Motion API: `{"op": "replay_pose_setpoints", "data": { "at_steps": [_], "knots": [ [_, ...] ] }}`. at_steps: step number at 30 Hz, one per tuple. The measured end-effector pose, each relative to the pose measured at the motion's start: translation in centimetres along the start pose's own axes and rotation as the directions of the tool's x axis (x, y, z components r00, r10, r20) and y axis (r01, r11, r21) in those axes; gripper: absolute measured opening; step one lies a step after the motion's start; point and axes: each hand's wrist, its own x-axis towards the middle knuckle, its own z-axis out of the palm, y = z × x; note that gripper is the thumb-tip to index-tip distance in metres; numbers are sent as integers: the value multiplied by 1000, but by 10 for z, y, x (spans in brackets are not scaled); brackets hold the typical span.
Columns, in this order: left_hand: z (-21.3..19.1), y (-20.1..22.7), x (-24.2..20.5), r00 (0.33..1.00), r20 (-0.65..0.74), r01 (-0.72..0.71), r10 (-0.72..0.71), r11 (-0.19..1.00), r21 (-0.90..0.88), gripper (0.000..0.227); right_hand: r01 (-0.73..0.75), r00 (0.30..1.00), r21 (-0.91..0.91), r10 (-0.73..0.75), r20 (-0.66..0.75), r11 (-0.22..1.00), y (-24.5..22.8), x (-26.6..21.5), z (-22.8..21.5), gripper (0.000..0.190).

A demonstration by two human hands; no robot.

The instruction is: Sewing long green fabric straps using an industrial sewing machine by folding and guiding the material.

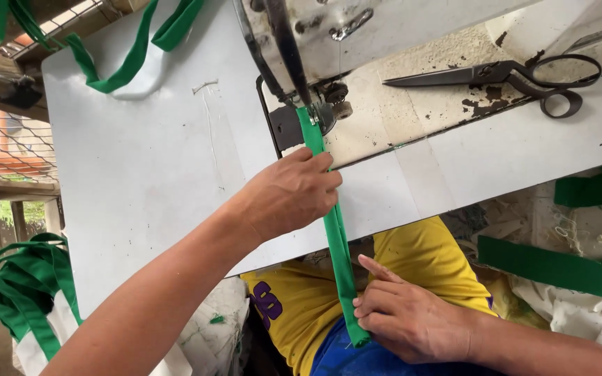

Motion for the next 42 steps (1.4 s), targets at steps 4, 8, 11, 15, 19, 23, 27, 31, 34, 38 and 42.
{"op": "replay_pose_setpoints", "data": {
  "at_steps": [4,8,11,15,19,23,27,31,34,38,42],
  "knots": [
    [-2,-5,2,995,-45,-85,91,990,110,43,10,993,4,-10,114,1000,-3,15,-17,18],
    [0,-10,4,985,-94,-136,147,984,113,40,26,980,28,-31,195,999,-3,26,-28,21],
    [0,-15,5,973,-157,-150,171,979,138,33,25,981,80,-40,192,997,-3,29,-31,23],
    [-1,-21,6,943,-247,-204,222,974,97,32,5,976,107,-28,216,994,-2,29,-35,25],
    [1,-24,5,893,-370,-254,258,965,59,23,2,971,132,-34,237,991,0,30,-38,27],
    [6,-23,7,902,-343,-263,263,964,49,23,8,952,108,-41,304,994,4,29,-38,24],
    [11,-18,10,947,-256,-205,194,979,-16,34,62,923,-29,-47,383,998,3,29,-37,29],
    [20,-13,14,995,46,-87,94,988,-131,30,125,932,-96,-84,352,987,1,30,-35,31],
    [20,-21,15,988,140,-32,66,971,-235,30,94,947,-19,-84,311,995,-4,31,-41,35],
    [11,-16,13,996,86,3,21,963,-268,30,2,962,186,-53,267,983,-3,24,-37,44],
    [6,-13,10,993,-25,96,-111,936,-338,9,15,984,211,-52,168,977,4,17,-27,36]
  ]
}}
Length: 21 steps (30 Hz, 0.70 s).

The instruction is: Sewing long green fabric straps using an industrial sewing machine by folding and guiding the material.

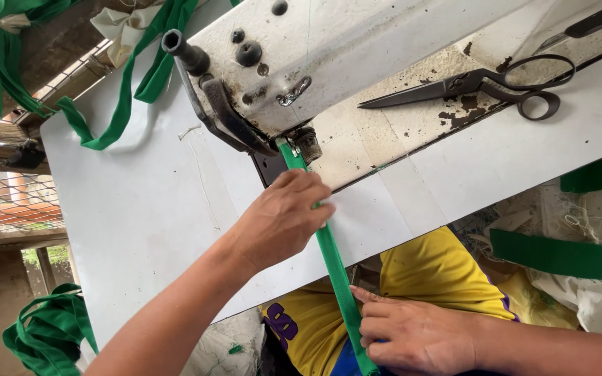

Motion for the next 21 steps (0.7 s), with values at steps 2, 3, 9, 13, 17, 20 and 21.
{"op": "replay_pose_setpoints", "data": {
  "at_steps": [2,3,9,13,17,20,21],
  "knots": [
    [2,0,-10,996,-42,75,-76,997,-23,30,-1,1000,31,2,-14,1000,0,0,0,37],
    [4,-2,-15,982,-136,131,-132,991,-19,32,-18,1000,43,18,-4,999,-1,0,-1,37],
    [11,-21,-28,961,-269,70,-65,998,9,19,-12,1000,-5,12,12,1000,2,-3,1,36],
    [0,-34,-14,974,-165,-92,157,934,346,21,-7,999,-24,8,45,1000,1,-1,-2,36],
    [-4,-40,3,947,-191,-148,260,876,459,16,-23,999,-71,26,43,997,-1,-2,-2,36],
    [0,-46,8,941,-147,-223,306,884,412,36,-18,999,-55,20,47,998,-2,-3,-4,35],
    [1,-47,9,952,-82,-232,294,872,431,36,-20,998,-63,24,54,998,-2,-3,-5,35]
  ]
}}
